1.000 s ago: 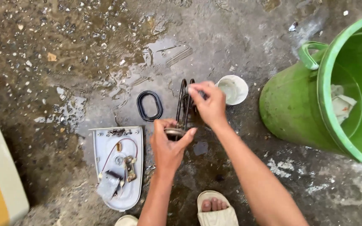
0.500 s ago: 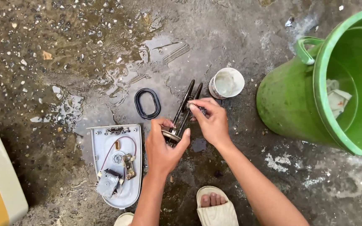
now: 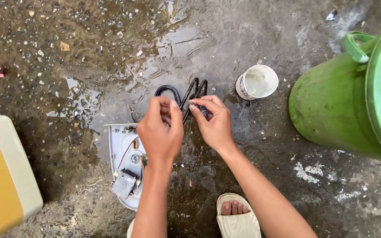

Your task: Scrubbing mineral deposits and scale off a water heater heating element using steel wool and water on a concrete floor.

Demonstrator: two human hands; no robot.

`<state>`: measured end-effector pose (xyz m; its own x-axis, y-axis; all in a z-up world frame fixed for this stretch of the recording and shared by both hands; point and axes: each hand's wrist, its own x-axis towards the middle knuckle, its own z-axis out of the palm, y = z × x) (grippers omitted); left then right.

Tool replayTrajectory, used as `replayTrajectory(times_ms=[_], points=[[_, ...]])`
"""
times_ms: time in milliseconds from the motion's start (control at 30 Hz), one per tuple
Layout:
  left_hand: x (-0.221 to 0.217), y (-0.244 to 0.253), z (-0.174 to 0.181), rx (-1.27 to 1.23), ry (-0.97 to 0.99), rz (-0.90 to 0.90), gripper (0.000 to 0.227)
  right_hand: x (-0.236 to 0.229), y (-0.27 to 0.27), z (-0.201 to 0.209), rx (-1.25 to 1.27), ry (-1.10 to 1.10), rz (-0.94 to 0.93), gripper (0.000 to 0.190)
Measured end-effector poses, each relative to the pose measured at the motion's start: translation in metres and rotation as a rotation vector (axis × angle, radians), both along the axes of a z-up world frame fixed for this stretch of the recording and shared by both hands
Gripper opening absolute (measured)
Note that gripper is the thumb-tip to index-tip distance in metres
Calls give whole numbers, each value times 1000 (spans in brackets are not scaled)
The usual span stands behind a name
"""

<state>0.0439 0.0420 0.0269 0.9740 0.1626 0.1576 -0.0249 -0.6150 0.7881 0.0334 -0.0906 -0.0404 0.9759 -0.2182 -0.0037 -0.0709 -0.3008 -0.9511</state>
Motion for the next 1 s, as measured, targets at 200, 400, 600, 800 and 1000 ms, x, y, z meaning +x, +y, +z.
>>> replayTrajectory(times_ms=[200,400,600,800,1000], points=[[14,13,-12,-178,-241,-24,47,5,0,11,-55,-63,52,13],[17,-9,-15,-155,-333,112,53,4,4,4,-71,-121,113,8],[18,-9,-17,-112,-381,205,51,15,10,7,-88,-139,79,8],[13,-27,-8,-81,-420,171,50,55,-30,-31,-292,-241,32,7],[15,-36,-5,-16,-425,154,54,22,-26,-5,-206,-169,116,10]])
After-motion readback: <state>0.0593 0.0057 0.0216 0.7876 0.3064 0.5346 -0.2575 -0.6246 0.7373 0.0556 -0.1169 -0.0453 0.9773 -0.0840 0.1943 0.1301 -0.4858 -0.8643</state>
